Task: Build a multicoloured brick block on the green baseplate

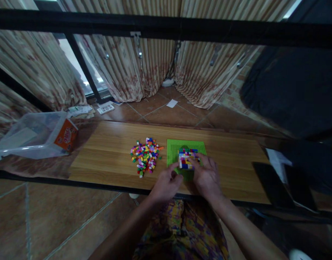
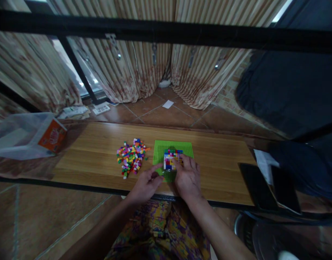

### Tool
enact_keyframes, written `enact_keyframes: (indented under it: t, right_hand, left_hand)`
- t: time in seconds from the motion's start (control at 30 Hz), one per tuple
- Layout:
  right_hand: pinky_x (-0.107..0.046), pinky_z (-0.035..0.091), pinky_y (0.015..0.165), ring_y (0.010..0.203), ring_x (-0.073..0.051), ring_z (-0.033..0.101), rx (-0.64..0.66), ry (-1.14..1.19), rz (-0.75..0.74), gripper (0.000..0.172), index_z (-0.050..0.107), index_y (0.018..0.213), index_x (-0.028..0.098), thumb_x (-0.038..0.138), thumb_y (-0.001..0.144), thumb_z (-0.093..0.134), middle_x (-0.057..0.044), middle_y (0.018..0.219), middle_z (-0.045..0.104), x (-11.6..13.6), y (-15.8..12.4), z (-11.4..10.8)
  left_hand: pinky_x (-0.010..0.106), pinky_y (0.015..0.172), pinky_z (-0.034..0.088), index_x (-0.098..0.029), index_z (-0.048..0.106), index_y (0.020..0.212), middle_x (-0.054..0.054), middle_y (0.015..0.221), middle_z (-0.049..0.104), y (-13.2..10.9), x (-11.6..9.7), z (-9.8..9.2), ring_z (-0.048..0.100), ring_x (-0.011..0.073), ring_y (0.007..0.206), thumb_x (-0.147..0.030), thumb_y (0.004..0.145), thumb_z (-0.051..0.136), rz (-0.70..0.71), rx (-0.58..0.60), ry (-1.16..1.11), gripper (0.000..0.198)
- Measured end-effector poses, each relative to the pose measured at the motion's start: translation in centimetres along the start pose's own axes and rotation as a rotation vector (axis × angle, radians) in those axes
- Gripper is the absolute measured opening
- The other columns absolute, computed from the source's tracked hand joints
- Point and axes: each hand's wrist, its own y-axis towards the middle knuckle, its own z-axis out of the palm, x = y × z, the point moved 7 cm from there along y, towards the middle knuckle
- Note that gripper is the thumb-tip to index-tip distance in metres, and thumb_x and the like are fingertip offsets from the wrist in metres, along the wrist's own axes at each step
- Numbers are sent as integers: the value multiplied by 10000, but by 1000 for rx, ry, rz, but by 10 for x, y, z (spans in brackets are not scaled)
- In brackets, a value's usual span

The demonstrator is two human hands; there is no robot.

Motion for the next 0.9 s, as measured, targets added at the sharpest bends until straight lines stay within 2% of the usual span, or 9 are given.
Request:
enact_keyframes:
  t: [0.1, 0.17, 0.37, 0.57, 0.73, 0.83, 0.9]
  right_hand:
    - [-465, 455, 909, 1066, -274, 518, -92, 67, 0, 339, 706, 1121, 258, 166, 903, 463, -99, 1198, 602, 7, 5, -6]
    - [-449, 462, 898, 1052, -264, 524, -109, 111, -28, 286, 720, 1079, 260, 219, 925, 483, -92, 1162, 610, 16, 9, -5]
    - [-426, 461, 864, 1040, -263, 498, 22, 86, -99, 273, 742, 1016, 252, 221, 937, 482, -99, 1159, 597, 24, 23, 7]
    - [-413, 458, 859, 1019, -247, 506, 125, 94, -165, 283, 734, 934, 261, 202, 937, 457, -84, 1113, 608, 22, 34, 12]
    - [-410, 455, 856, 967, -238, 524, 171, 127, -184, 243, 704, 847, 251, 198, 920, 478, -72, 1016, 625, 25, 43, 15]
    - [-407, 460, 850, 960, -238, 542, 144, 215, -134, 233, 693, 840, 242, 225, 928, 478, -72, 988, 639, 22, 41, 11]
    - [-397, 468, 844, 954, -234, 566, 92, 323, -29, 213, 690, 867, 236, 276, 934, 491, -67, 973, 656, 12, 36, 6]
  left_hand:
    - [224, 534, 361, -150, 542, 1327, -54, 623, 518, -5, 13, -15, 468, 100, 553, -294, 826, 548, -22, -79, -7, 522]
    - [226, 537, 363, -146, 557, 1310, -58, 610, 510, -6, 17, -23, 465, 101, 548, -289, 815, 559, -32, -104, -20, 516]
    - [232, 537, 363, -143, 593, 1253, -59, 600, 507, -5, 19, -31, 463, 103, 539, -272, 802, 571, -41, -136, -33, 470]
    - [228, 529, 362, -136, 609, 1221, -48, 590, 515, -1, 27, -25, 460, 104, 537, -260, 803, 570, -33, -127, -45, 438]
    - [219, 521, 351, -156, 618, 1214, -57, 588, 518, -1, 17, -21, 451, 95, 523, -268, 796, 572, -47, -101, -62, 436]
    - [221, 530, 363, -145, 614, 1221, -56, 585, 526, -2, 12, -18, 454, 91, 520, -253, 789, 571, -71, -86, -127, 447]
    - [221, 530, 368, -139, 604, 1230, -59, 577, 525, -2, 10, -13, 447, 86, 508, -243, 785, 571, -90, -61, -199, 459]
